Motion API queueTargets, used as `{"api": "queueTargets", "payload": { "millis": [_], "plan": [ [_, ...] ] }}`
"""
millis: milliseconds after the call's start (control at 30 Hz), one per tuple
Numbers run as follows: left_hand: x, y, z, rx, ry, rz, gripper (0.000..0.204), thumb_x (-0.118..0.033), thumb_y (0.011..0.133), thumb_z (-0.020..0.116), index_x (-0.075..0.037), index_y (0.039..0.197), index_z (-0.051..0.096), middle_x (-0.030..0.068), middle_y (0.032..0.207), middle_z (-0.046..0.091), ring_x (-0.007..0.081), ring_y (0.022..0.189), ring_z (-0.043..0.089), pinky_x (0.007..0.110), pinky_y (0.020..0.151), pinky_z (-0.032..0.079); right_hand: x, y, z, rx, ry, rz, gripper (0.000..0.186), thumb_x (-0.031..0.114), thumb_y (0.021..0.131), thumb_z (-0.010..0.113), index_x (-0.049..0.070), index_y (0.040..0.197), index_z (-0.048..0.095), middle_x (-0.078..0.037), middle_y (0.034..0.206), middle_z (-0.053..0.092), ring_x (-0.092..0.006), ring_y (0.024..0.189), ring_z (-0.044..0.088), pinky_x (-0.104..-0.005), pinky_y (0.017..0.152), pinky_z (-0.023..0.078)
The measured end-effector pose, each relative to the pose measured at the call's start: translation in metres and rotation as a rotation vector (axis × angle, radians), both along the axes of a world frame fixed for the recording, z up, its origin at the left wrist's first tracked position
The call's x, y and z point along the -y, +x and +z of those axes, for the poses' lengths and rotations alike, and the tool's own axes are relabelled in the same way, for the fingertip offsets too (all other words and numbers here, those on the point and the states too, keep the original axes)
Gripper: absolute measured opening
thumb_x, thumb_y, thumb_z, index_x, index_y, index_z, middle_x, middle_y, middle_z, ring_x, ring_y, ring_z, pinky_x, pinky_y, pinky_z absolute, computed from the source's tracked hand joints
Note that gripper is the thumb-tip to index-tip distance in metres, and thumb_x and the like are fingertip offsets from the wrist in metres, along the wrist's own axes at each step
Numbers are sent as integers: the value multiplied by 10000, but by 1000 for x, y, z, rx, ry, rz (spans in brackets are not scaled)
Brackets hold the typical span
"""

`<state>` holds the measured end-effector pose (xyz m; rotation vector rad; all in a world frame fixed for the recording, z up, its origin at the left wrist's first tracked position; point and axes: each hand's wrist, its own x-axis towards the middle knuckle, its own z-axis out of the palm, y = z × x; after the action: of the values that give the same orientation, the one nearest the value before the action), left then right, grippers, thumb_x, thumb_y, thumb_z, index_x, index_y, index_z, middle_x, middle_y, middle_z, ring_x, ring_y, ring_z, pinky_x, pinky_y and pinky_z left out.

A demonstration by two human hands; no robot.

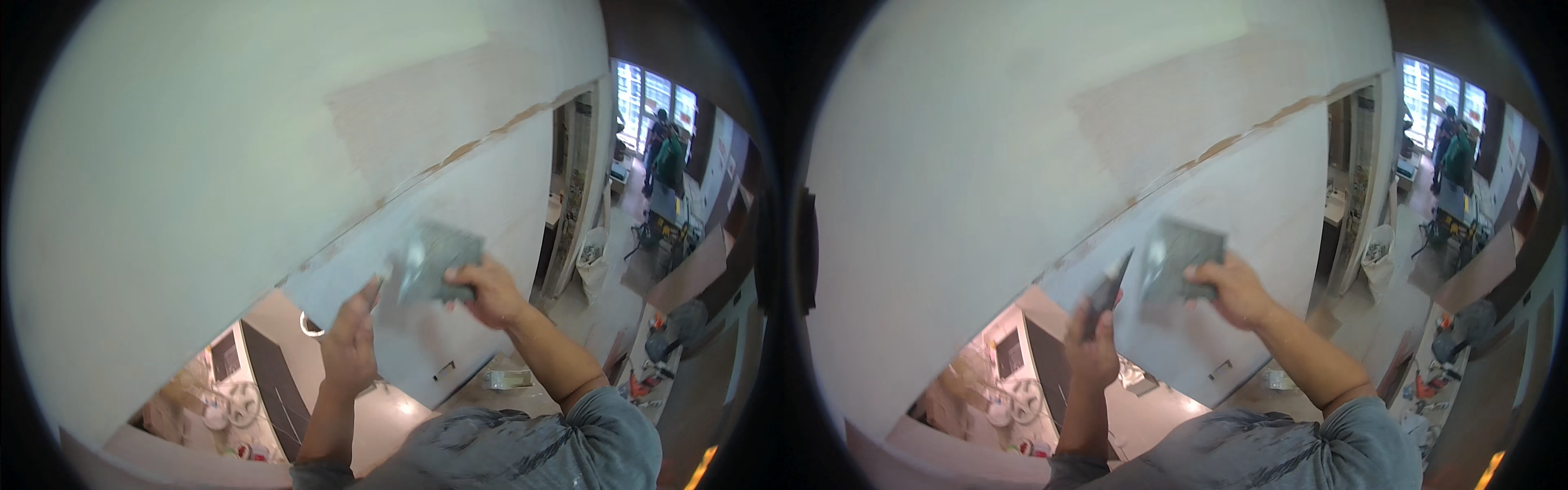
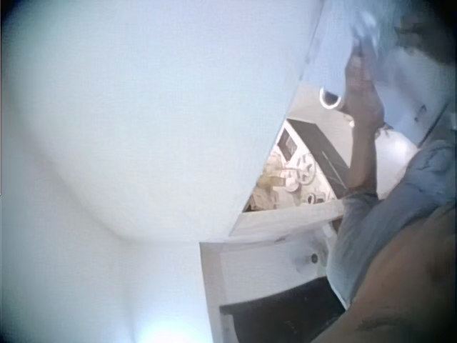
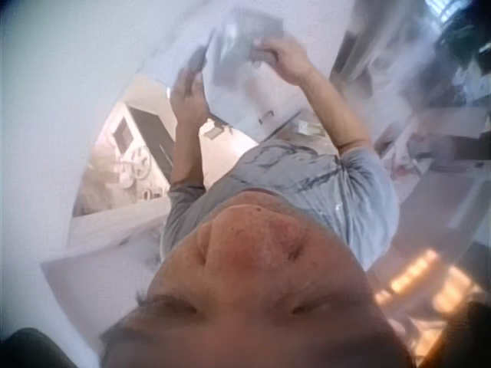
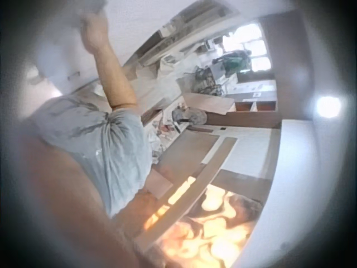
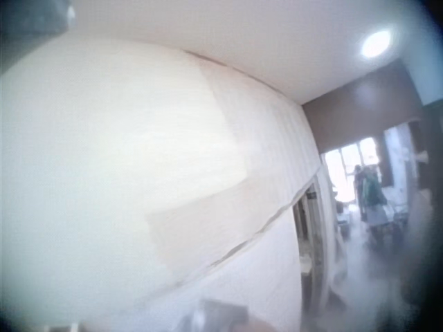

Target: The person repeatedly scoops white plaster from a container and applies it to a wall using a trowel. They spread the material in smooth strokes and occasionally scrape excess plaster from the tool back into the container.

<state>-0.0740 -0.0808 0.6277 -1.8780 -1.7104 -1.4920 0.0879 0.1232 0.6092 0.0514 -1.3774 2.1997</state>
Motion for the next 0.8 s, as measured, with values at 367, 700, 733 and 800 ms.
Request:
{"api": "queueTargets", "payload": {
  "millis": [367,700,733,800],
  "plan": [
    [-8,-8,-29,-114,-202,199,501,119,946,463,-79,1397,557,247,1351,594,374,1242,609,397,1019,508,-85,-5,71,-204,353,-417,295,104,905,607,-27,1170,605,-88,983,669,-180,778,646,-352,666,548],
    [25,33,-113,480,-387,265,487,6,999,459,11,1484,417,228,1191,680,267,1063,680,352,916,512,-262,-13,227,124,996,-1411,403,102,833,475,-22,1169,660,-309,1073,682,-452,1036,645,-486,948,488],
    [27,33,-118,482,-377,259,488,9,999,456,17,1485,413,228,1198,677,268,1066,680,350,917,511,-269,-15,232,152,1009,-1394,421,105,825,481,-26,1187,652,-309,1069,684,-449,1035,647,-479,945,489],
    [33,32,-119,478,-389,295,480,8,1005,447,32,1482,403,231,1236,660,288,1111,669,359,961,501,-279,-19,238,208,1034,-1355,460,110,809,494,-35,1222,635,-307,1061,688,-441,1034,650,-465,939,490]
  ]
}}
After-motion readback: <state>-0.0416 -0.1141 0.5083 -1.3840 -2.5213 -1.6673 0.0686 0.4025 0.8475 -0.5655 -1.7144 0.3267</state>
